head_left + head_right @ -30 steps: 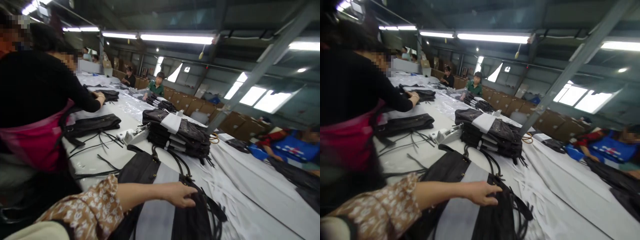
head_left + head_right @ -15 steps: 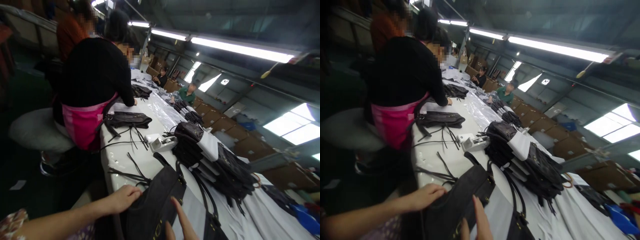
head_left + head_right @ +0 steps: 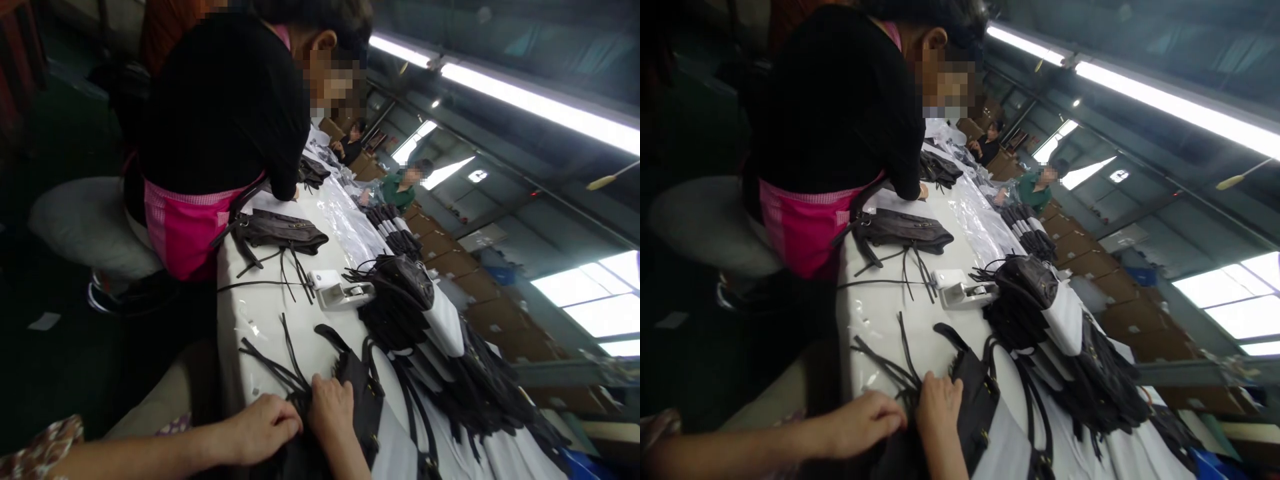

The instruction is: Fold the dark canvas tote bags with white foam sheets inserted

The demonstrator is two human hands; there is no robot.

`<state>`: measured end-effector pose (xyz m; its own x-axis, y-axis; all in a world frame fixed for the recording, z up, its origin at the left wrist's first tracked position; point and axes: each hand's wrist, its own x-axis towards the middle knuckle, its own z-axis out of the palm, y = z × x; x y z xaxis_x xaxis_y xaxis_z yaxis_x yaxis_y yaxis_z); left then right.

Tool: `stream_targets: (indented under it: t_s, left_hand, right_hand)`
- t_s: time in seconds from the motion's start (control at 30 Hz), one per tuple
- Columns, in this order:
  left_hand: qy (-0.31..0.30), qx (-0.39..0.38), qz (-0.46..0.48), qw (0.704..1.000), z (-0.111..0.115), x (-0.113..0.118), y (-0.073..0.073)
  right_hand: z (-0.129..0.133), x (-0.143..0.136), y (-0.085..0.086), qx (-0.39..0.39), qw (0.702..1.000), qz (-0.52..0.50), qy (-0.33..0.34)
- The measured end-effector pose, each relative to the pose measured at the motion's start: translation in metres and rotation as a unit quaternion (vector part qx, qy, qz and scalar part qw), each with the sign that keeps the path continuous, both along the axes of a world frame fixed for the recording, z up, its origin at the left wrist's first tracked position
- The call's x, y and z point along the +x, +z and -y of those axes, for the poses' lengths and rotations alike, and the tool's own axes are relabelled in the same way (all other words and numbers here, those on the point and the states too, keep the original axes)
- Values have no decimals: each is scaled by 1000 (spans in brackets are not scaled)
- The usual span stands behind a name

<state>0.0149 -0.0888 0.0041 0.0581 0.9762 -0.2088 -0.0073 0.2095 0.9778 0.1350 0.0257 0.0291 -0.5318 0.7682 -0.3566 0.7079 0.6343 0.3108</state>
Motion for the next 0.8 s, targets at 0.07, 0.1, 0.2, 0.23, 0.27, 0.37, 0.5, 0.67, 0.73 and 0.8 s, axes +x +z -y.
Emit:
stream_targets:
  t_s: [0.07,0.1,0.2,0.23,0.27,0.37,0.5,0.67,0.73,0.8]
  left_hand:
    - [4,3,12,1000,-4,0,-9]
    - [4,2,23,1000,-6,0,-12]
    - [-3,-31,73,997,-14,3,-20]
    - [-5,-48,89,995,-17,4,-22]
    - [-6,-61,100,993,-20,5,-23]
    - [9,-61,104,993,-32,5,-22]
    - [-36,2,126,991,-48,11,-15]
    - [-142,44,223,963,-60,19,-19]
    - [-200,21,263,944,-56,15,-26]
    - [-242,21,228,943,-46,8,-31]
  right_hand:
    - [2,9,-4,4,999,-40,-2]
    - [2,13,-4,4,998,-67,-10]
    - [-3,25,-1,-13,973,-211,-95]
    - [-6,30,1,-19,948,-287,-134]
    - [-9,34,4,-23,915,-368,-167]
    - [-14,44,11,-16,810,-542,-224]
    - [-11,37,16,-2,773,-588,-238]
    - [-12,20,17,-22,801,-559,-213]
    - [-15,17,16,-20,816,-540,-204]
    - [-16,13,13,-20,828,-523,-199]
